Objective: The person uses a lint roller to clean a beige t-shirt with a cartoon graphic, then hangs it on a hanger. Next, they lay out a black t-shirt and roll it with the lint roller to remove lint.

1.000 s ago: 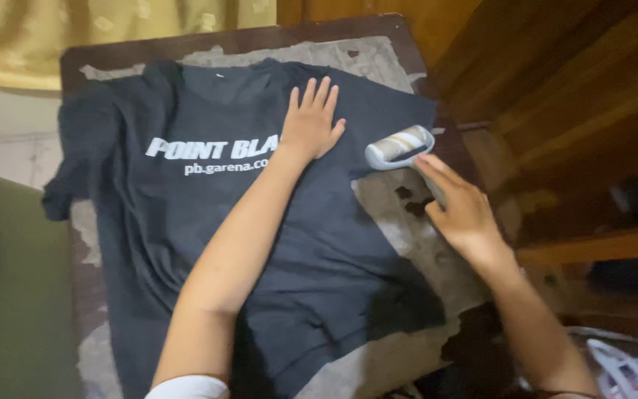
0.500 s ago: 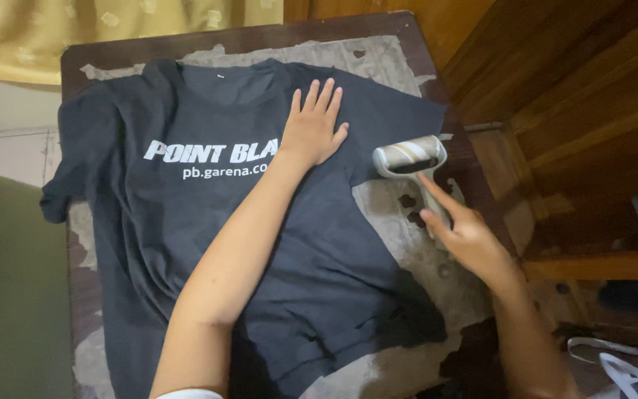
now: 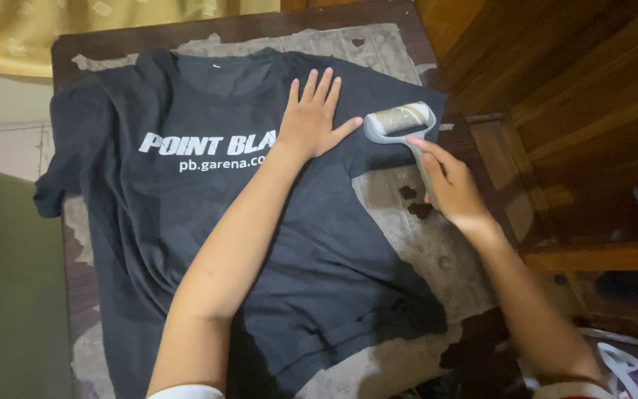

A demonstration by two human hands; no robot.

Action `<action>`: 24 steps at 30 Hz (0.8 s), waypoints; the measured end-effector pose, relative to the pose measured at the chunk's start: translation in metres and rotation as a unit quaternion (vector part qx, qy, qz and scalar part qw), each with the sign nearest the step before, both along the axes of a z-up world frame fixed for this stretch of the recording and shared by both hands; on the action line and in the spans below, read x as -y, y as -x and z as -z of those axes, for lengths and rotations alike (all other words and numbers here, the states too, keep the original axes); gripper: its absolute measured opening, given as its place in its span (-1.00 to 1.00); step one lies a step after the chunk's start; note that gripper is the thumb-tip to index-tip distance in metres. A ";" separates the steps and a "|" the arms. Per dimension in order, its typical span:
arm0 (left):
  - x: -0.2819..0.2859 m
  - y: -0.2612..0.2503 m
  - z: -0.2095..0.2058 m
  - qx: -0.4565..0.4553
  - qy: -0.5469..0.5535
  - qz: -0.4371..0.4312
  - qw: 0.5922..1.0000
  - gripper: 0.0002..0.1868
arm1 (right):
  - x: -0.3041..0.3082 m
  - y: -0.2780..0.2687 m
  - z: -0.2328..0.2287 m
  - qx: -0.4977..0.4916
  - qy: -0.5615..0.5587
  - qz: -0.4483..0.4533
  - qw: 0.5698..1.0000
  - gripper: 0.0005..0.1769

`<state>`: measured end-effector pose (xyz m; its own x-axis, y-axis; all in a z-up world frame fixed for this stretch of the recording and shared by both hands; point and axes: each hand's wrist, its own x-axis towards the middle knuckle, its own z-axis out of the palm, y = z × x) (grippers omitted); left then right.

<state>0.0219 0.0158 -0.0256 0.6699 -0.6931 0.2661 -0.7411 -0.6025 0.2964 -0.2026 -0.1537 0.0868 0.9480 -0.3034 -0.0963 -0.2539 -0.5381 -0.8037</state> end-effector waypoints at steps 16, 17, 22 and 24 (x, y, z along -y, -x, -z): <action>-0.003 0.014 -0.035 0.004 -0.052 0.061 0.997 0.56 | 0.006 0.012 -0.013 -0.059 0.026 0.023 0.998 -0.53; -0.003 0.017 -0.039 0.004 -0.056 0.065 0.996 0.55 | 0.007 0.013 -0.017 -0.069 0.038 0.026 0.997 -0.53; 0.004 0.036 -0.058 -0.091 -0.170 0.051 0.980 0.57 | 0.015 0.022 -0.038 -0.114 0.029 0.034 0.992 -0.54; 0.007 0.046 -0.057 -0.112 -0.212 0.050 0.970 0.66 | 0.018 0.025 -0.043 -0.131 0.028 0.035 0.990 -0.54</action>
<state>-0.0240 0.0090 0.0318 0.6026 -0.7724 -0.2006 -0.7472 -0.6344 0.1982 -0.2279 -0.1720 0.1298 0.8692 -0.3791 -0.3173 -0.4878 -0.5532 -0.6754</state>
